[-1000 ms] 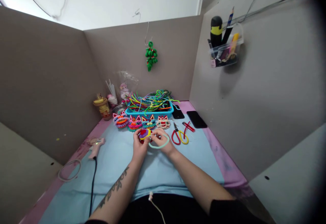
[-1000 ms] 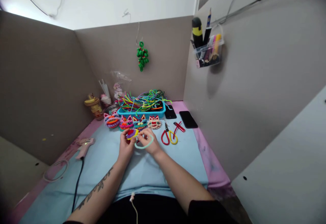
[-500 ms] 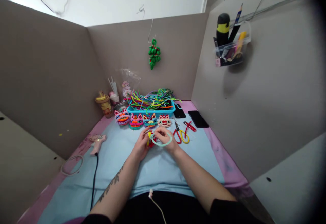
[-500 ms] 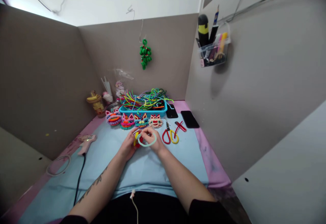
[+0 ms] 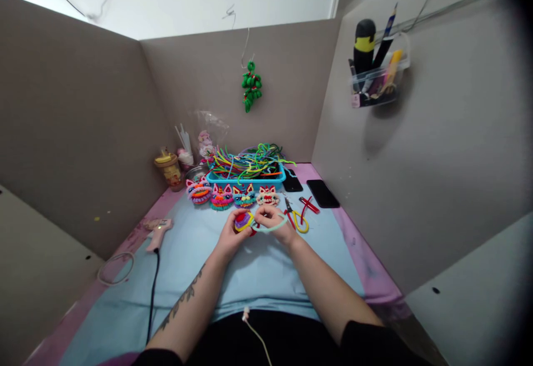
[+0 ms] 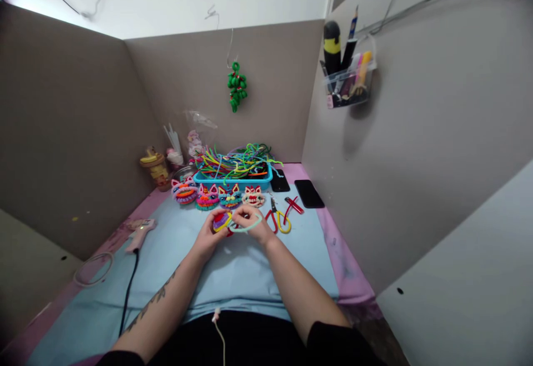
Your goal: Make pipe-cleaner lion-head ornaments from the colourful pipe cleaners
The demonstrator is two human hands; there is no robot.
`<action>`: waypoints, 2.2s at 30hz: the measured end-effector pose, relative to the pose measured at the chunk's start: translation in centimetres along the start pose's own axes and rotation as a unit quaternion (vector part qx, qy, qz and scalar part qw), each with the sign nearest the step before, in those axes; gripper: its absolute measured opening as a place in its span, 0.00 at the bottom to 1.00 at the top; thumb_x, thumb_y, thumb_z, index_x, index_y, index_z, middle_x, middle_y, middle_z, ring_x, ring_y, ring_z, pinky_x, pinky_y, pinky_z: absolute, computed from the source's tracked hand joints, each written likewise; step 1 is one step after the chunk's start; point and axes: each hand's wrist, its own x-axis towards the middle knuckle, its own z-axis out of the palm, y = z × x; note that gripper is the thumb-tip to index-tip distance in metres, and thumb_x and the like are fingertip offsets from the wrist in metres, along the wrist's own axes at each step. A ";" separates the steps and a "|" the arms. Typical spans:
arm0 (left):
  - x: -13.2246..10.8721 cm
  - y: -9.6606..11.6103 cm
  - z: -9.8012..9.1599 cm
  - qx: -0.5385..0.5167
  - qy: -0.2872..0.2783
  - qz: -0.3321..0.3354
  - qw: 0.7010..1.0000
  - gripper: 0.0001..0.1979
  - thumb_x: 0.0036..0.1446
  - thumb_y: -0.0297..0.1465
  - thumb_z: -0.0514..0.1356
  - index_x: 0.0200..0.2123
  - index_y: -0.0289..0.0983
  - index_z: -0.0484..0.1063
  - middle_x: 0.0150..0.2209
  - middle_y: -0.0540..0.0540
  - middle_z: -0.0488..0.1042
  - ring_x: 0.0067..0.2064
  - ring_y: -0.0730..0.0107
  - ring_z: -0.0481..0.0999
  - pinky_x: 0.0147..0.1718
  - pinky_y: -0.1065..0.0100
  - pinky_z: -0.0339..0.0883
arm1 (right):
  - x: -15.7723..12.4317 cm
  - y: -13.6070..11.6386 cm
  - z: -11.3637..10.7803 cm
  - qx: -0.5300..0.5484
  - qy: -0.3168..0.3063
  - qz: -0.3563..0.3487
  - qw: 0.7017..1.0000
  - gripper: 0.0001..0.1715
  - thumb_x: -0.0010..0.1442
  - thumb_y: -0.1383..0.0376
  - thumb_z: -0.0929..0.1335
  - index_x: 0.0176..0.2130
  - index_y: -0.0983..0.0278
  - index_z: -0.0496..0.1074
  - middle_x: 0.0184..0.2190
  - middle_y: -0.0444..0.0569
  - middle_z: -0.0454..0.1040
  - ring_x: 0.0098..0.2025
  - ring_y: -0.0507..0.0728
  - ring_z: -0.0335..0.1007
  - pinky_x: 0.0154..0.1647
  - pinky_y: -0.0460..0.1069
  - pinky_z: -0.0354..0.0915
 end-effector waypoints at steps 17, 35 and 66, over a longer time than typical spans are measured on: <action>-0.2 0.4 0.3 -0.015 0.033 0.018 0.999 0.24 0.44 0.37 0.66 0.45 0.38 0.65 0.50 0.41 0.68 0.49 0.61 0.70 0.47 0.64 0.63 | 0.2 1.6 0.6 0.137 -0.009 0.179 0.974 0.15 0.41 0.57 0.73 0.22 0.66 0.72 0.19 0.43 0.68 0.20 0.47 0.56 0.22 0.45 0.50; -0.3 0.2 1.0 0.076 0.175 0.014 0.981 0.20 0.45 0.37 0.66 0.40 0.38 0.67 0.28 0.47 0.77 0.29 0.68 0.75 0.28 0.70 0.63 | 0.7 3.6 1.9 -0.016 0.169 0.015 0.985 0.12 0.47 0.58 0.69 0.21 0.63 0.72 0.26 0.45 0.67 0.31 0.53 0.63 0.38 0.50 0.61; 0.6 0.4 0.3 -0.070 0.198 -0.080 0.975 0.25 0.36 0.36 0.70 0.40 0.33 0.70 0.20 0.52 0.72 0.18 0.79 0.66 0.18 0.77 0.52 | 0.3 3.1 1.4 -0.088 0.113 0.023 0.989 0.06 0.46 0.61 0.70 0.26 0.60 0.74 0.31 0.45 0.71 0.38 0.57 0.64 0.45 0.52 0.60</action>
